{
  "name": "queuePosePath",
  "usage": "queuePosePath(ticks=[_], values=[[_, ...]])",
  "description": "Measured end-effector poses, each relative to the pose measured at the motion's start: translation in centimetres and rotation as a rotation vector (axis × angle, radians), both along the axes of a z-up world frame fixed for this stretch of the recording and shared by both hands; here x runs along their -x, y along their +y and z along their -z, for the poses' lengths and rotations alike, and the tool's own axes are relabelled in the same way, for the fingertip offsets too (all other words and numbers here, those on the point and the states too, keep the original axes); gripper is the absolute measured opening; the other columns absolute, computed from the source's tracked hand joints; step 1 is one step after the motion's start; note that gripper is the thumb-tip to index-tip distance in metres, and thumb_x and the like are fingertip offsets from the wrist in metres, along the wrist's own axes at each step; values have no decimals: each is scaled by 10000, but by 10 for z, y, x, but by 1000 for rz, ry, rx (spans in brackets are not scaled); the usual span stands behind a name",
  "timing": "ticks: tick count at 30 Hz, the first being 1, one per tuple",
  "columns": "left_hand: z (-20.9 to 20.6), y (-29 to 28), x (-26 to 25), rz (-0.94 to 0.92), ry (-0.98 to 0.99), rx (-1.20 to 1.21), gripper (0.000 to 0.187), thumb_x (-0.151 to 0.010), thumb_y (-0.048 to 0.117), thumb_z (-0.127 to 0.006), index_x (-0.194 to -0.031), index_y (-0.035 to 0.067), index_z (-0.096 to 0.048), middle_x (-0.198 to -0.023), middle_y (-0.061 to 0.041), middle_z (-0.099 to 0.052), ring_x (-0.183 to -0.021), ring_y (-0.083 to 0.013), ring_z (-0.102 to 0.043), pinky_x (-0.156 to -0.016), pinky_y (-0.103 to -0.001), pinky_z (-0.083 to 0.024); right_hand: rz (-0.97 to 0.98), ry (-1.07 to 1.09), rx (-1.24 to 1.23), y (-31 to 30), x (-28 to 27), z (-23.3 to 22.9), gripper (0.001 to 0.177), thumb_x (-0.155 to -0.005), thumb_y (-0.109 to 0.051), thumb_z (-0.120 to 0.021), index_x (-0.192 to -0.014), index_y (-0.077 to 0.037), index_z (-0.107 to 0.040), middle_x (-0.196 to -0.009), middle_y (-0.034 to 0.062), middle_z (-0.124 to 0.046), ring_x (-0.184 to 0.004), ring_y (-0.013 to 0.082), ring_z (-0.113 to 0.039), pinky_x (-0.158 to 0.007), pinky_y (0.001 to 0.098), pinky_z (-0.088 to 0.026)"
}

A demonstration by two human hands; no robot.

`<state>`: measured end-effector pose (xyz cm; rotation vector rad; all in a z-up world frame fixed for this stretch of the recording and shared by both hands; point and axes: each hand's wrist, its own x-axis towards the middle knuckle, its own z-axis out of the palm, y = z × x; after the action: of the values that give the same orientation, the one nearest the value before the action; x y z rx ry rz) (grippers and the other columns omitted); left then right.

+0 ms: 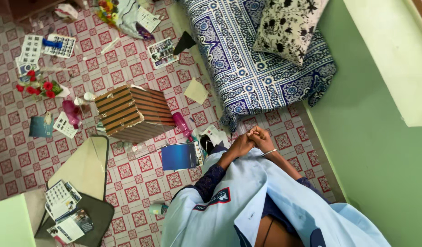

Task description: The person arranges pillows on a small bed by picking them up, shaking them, and placing them in specific positions.

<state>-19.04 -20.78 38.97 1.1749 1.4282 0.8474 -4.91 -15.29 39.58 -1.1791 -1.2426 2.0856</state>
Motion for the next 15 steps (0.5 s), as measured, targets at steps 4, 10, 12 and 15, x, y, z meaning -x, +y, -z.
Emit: queuePosePath(ticks=[4,10,12,15], values=[[-3,-17,65,-11,70,-11,321,-925,247,-562,-1163,72,-685,-1016,-191,-754,-953,-348,-724,-800,-424,-550,-74,-7,-44,-2,66,10,103,-978,-149,-667,-913,-104,-601,-737,-65,-585,-582,4,-454,-478,192,-342],[12,-26,173,-177,136,-14,323,-936,226,-538,-1167,50,-679,-1010,-216,-742,-960,-364,-717,-810,-433,-543,-209,80,-163,7,189,17,106,-969,-134,-683,-922,-100,-594,-743,-60,-571,-585,11,-453,-487,197,-333],[14,-30,208,-213,138,-61,384,-925,207,-538,-1262,54,-636,-1050,-222,-718,-1000,-373,-690,-830,-436,-529,-251,142,-255,10,222,20,96,-990,-123,-683,-936,-86,-612,-797,-58,-601,-663,3,-490,-546,190,-375],[18,-32,249,-178,116,-28,315,-937,189,-551,-1170,21,-680,-963,-194,-755,-927,-334,-744,-803,-421,-555,-241,154,-211,3,261,20,92,-984,-119,-682,-930,-76,-620,-795,-46,-633,-649,4,-500,-534,193,-374]])
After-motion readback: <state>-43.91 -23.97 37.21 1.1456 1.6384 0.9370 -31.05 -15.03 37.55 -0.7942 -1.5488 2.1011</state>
